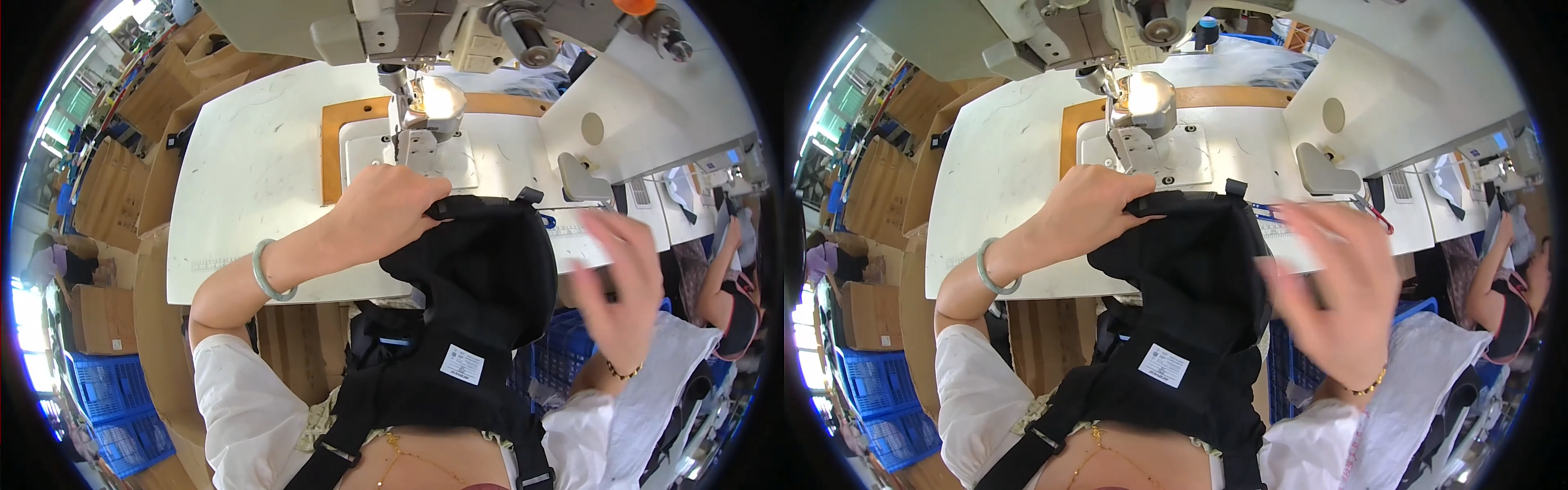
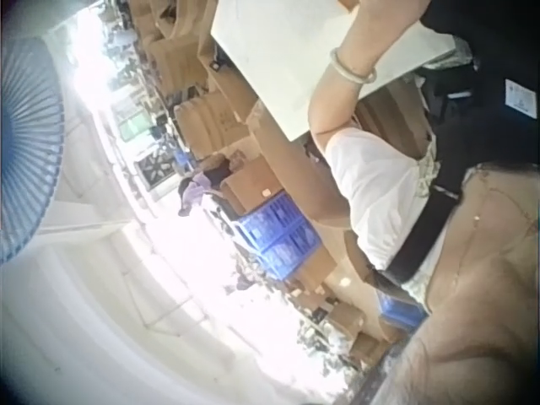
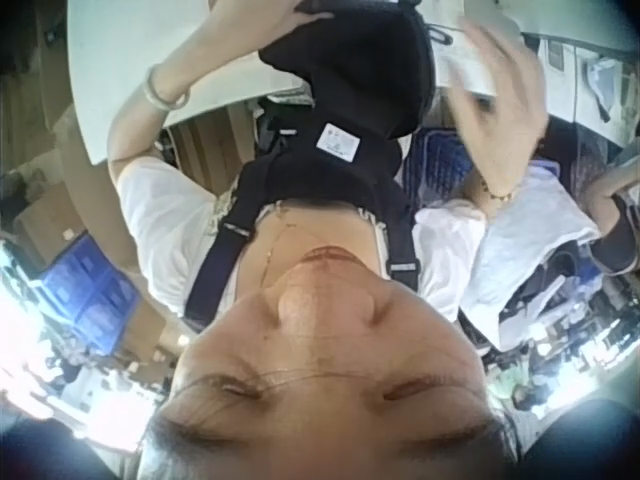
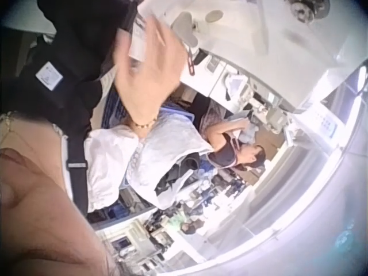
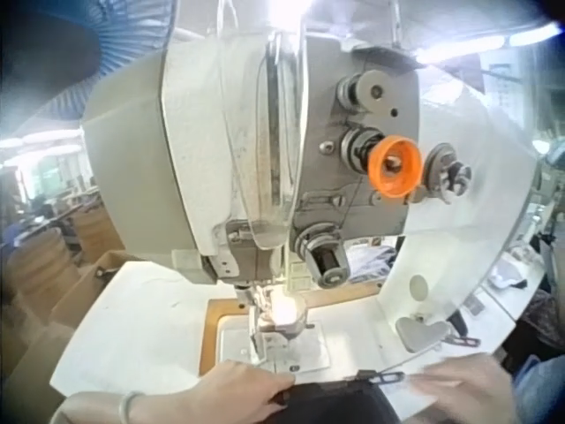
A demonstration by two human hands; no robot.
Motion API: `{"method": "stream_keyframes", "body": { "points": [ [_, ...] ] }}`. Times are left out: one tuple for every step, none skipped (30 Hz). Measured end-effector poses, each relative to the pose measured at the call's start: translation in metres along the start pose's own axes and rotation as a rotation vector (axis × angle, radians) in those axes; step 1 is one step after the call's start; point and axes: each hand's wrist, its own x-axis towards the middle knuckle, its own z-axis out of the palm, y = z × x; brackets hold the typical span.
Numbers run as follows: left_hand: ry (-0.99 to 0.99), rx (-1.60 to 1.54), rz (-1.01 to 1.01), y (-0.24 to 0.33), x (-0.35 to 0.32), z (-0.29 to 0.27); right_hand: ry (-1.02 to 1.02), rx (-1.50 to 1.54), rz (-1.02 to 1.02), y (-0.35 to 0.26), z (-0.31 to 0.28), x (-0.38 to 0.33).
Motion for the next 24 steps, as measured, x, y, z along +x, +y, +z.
{"method": "stream_keyframes", "body": {
  "points": [
    [-0.003,0.01,0.009,0.002,0.001,0.0,-0.148,-0.11,-0.128,-0.012,0.006,0.016],
    [0.002,0.001,0.002,0.004,0.001,0.001,-0.262,-0.135,-0.215,-0.021,0.013,0.029],
    [0.009,-0.007,-0.007,0.006,0.0,0.002,-0.239,-0.186,-0.318,-0.025,0.027,0.044],
    [0.012,-0.001,-0.006,0.008,0.0,0.003,-0.342,-0.196,-0.334,-0.027,0.039,0.058],
    [0.015,0.002,-0.02,0.008,-0.001,0.004,-0.421,-0.203,-0.366,-0.027,0.05,0.068],
    [0.017,0.003,-0.034,0.008,-0.002,0.004,-0.438,-0.207,-0.356,-0.026,0.059,0.074],
    [0.022,0.006,-0.036,0.006,-0.002,0.003,-0.451,-0.186,-0.401,-0.024,0.068,0.078],
    [0.038,-0.004,-0.032,0.005,-0.003,0.003,-0.531,-0.202,-0.405,-0.022,0.075,0.08],
    [0.038,-0.014,-0.044,0.004,-0.003,0.004,-0.469,-0.172,-0.451,-0.019,0.08,0.079],
    [0.056,-0.027,-0.032,0.004,-0.003,0.006,-0.419,-0.191,-0.442,-0.016,0.083,0.077],
    [0.043,-0.034,-0.041,0.005,-0.004,0.008,-0.371,-0.206,-0.428,-0.014,0.085,0.074],
    [0.005,-0.036,-0.052,0.007,-0.004,0.01,-0.382,-0.203,-0.419,-0.012,0.087,0.07],
    [0.016,-0.045,-0.038,0.009,-0.005,0.012,-0.399,-0.205,-0.39,-0.01,0.087,0.069],
    [-0.004,-0.018,-0.073,0.01,-0.005,0.014,-0.417,-0.212,-0.364,-0.007,0.087,0.067],
    [-0.024,0.008,-0.11,0.012,-0.005,0.016,-0.423,-0.216,-0.356,-0.005,0.088,0.066],
    [-0.028,0.003,-0.104,0.014,-0.005,0.017,-0.425,-0.204,-0.35,-0.004,0.089,0.065],
    [-0.015,-0.008,-0.128,0.014,-0.007,0.017,-0.386,-0.177,-0.373,-0.004,0.089,0.064],
    [0.0,-0.013,-0.161,0.014,-0.007,0.016,-0.42,-0.192,-0.348,-0.004,0.09,0.063],
    [0.002,-0.012,-0.156,0.015,-0.008,0.016,-0.411,-0.171,-0.358,-0.006,0.09,0.063],
    [-0.017,0.019,-0.179,0.018,-0.01,0.015,-0.408,-0.149,-0.37,-0.008,0.09,0.063],
    [-0.042,0.047,-0.205,0.02,-0.012,0.013,-0.397,-0.145,-0.375,-0.011,0.089,0.063],
    [-0.032,0.056,-0.207,0.022,-0.015,0.01,-0.408,-0.12,-0.376,-0.014,0.088,0.062],
    [-0.043,0.084,-0.194,0.025,-0.019,0.006,-0.454,-0.117,-0.355,-0.018,0.086,0.063],
    [-0.074,0.113,-0.191,0.026,-0.024,0.0,-0.407,-0.1,-0.392,-0.022,0.085,0.064]
  ]
}}
